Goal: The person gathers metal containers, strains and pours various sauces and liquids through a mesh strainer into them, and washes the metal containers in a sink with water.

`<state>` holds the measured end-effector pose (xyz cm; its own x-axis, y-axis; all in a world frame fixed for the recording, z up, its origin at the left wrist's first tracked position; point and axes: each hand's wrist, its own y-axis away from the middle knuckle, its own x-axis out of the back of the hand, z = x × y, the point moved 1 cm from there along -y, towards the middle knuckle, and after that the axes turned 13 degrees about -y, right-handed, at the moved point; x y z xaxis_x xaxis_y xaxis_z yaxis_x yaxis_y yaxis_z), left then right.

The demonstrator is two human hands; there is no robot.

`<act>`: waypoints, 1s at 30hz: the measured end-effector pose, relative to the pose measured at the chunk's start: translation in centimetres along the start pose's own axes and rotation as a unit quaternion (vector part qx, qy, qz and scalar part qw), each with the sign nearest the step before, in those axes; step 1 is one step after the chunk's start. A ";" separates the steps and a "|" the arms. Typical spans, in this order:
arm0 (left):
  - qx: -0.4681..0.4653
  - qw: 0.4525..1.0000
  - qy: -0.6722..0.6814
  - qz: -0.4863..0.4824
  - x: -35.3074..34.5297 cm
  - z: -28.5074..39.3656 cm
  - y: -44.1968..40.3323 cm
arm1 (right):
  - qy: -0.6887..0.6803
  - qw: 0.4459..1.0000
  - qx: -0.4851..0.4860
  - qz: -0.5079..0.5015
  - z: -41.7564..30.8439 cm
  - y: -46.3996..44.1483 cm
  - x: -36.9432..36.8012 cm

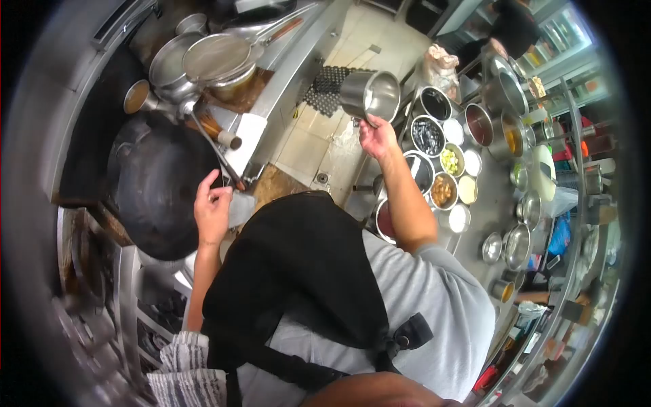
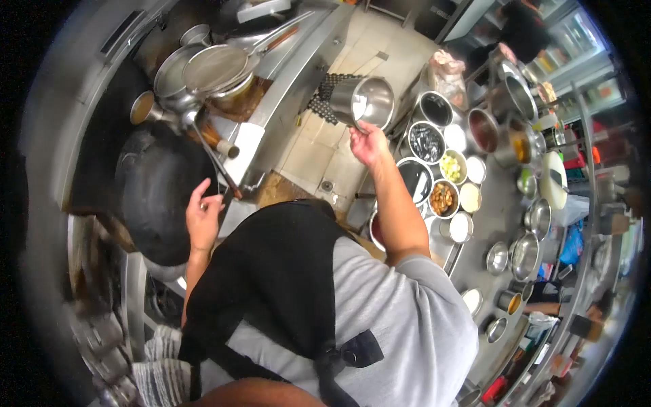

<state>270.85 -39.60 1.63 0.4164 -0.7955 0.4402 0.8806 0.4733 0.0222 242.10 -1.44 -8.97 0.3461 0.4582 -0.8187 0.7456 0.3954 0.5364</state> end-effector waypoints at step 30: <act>-0.110 0.986 -0.028 -0.121 -26.4 22.8 -41.1 | 0.098 0.954 0.203 0.197 -35.7 -21.9 -8.2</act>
<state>218.50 -29.38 9.55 0.1795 -0.8498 0.4957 0.9831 0.1735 -0.0585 202.60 14.53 -6.70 0.5615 0.6630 -0.4951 0.7526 -0.1604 0.6387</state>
